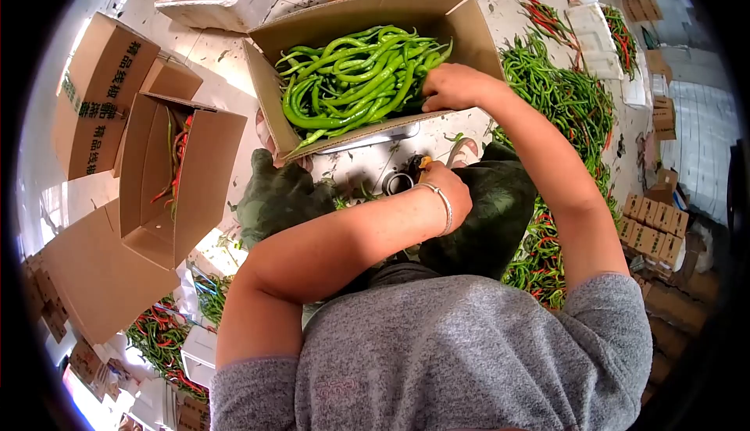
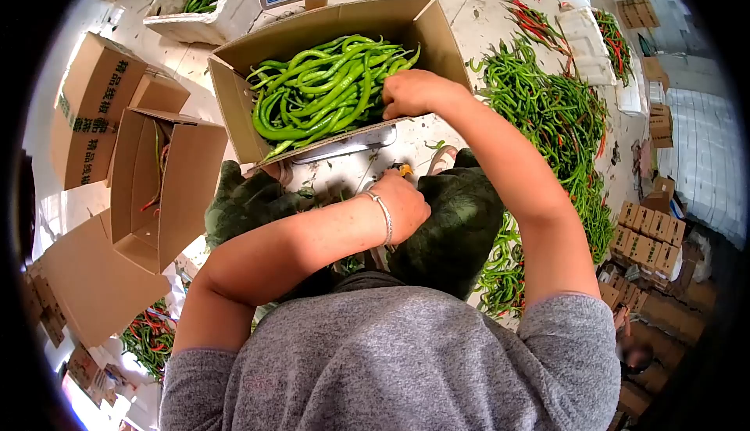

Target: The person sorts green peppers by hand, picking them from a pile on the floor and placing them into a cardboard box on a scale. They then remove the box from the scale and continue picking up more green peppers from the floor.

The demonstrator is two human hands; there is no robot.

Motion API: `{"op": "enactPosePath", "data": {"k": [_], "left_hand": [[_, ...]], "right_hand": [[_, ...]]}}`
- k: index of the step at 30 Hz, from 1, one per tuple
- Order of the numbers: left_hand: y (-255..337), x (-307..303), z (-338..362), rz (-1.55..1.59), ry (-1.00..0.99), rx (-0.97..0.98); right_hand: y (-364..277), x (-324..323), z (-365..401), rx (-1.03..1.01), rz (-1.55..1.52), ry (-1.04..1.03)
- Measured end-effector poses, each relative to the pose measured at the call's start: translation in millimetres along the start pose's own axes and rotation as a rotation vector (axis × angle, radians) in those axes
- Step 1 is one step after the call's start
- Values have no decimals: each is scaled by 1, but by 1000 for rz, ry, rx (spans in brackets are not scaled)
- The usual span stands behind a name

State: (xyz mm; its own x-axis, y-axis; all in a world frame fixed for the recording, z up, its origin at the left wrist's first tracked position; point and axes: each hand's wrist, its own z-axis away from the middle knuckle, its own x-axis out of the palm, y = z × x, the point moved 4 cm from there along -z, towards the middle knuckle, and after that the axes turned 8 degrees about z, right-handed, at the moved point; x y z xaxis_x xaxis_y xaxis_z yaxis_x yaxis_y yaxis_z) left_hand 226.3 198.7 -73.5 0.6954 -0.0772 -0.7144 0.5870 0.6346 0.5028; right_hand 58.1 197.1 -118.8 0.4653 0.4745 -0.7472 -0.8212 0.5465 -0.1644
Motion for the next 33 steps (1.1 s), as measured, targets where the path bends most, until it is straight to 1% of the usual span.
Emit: {"op": "enactPosePath", "data": {"k": [1,2,5,7,9,12,13,15,16,19,20,23,24,27,28,31,32,33], "left_hand": [[0,1,-1,4,12,8],[0,1,-1,10,23,18],[-1,1,1,5,35,9],[0,2,1,6,54,3],[0,1,2,8,61,2],[0,1,2,18,59,9],[0,2,2,23,64,12],[-2,4,1,30,80,10],[-3,4,0,33,87,6],[-4,1,1,31,105,17],[-4,2,0,25,107,15],[-3,3,-1,-1,91,9],[-4,5,-3,-11,93,9],[-3,6,-4,-16,78,24],[-3,5,-4,-14,71,33],[-4,5,-7,-22,51,12],[-3,6,-7,-20,51,13],[-3,6,-7,-20,53,13]], "right_hand": [[-1,5,-3,46,60,5],[-1,2,-4,58,34,13],[11,-2,-1,-74,-75,69],[13,-11,11,-115,-221,138],[6,-27,26,-137,-298,209],[14,-33,36,-125,-520,262],[23,-31,38,-45,-769,206],[30,-39,52,50,-971,239],[34,-38,50,16,-978,298],[32,-36,53,-21,-905,352],[28,-40,56,-9,-895,364],[35,-38,51,21,-741,359],[39,-38,48,45,-673,362],[56,-23,30,67,-259,502],[62,-14,21,160,-188,453],[57,-5,7,234,-528,315],[41,-7,9,266,-768,188],[37,2,3,216,-792,157]]}}
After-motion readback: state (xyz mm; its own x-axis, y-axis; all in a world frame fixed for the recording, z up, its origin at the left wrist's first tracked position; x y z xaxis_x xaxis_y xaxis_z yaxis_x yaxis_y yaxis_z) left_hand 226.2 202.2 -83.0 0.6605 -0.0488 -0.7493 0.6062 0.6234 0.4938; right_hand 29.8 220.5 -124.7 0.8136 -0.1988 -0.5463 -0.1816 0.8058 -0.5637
